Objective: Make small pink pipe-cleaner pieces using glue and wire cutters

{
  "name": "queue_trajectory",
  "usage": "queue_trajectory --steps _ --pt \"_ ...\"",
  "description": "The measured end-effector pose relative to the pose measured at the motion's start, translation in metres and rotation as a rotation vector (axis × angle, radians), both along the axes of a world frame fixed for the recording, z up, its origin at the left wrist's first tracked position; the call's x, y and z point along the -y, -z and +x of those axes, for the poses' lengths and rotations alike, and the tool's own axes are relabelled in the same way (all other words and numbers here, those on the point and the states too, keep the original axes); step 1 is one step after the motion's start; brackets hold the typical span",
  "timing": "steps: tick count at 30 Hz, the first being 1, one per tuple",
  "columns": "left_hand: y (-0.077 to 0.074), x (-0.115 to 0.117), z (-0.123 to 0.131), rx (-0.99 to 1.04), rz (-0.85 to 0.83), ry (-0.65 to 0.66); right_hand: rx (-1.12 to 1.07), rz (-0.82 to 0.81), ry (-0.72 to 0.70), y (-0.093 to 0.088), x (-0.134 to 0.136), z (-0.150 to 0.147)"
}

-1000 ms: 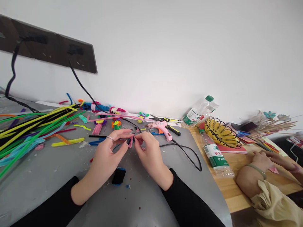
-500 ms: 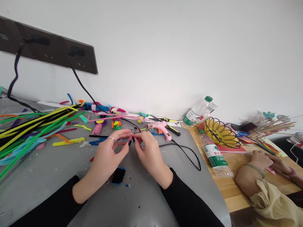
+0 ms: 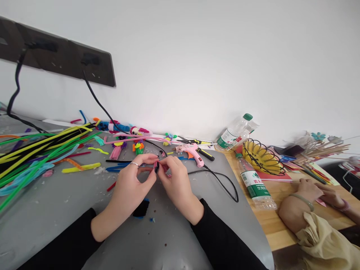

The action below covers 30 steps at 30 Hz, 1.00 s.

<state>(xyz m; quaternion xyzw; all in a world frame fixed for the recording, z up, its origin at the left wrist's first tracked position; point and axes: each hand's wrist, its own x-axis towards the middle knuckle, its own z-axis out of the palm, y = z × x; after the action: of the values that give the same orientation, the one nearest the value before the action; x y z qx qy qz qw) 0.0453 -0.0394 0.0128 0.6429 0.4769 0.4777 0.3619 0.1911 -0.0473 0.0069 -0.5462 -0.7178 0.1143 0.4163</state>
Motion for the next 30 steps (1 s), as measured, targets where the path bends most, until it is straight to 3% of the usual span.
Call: queue_trajectory --steps 20,23,26,30 --pt "0.002 -0.003 -0.006 -0.023 0.027 0.093 -0.087 -0.069 -0.012 0.002 -0.007 0.005" --pt "0.0 -0.012 -0.016 -0.157 0.154 0.167 -0.174 -0.106 -0.02 -0.002 -0.011 0.011" --pt "0.001 -0.019 -0.027 -0.316 0.427 0.242 -0.268 -0.194 -0.05 -0.006 -0.011 0.015" --pt "0.004 -0.024 -0.035 -0.374 0.654 0.365 -0.316 -0.289 -0.136 -0.008 -0.007 0.017"
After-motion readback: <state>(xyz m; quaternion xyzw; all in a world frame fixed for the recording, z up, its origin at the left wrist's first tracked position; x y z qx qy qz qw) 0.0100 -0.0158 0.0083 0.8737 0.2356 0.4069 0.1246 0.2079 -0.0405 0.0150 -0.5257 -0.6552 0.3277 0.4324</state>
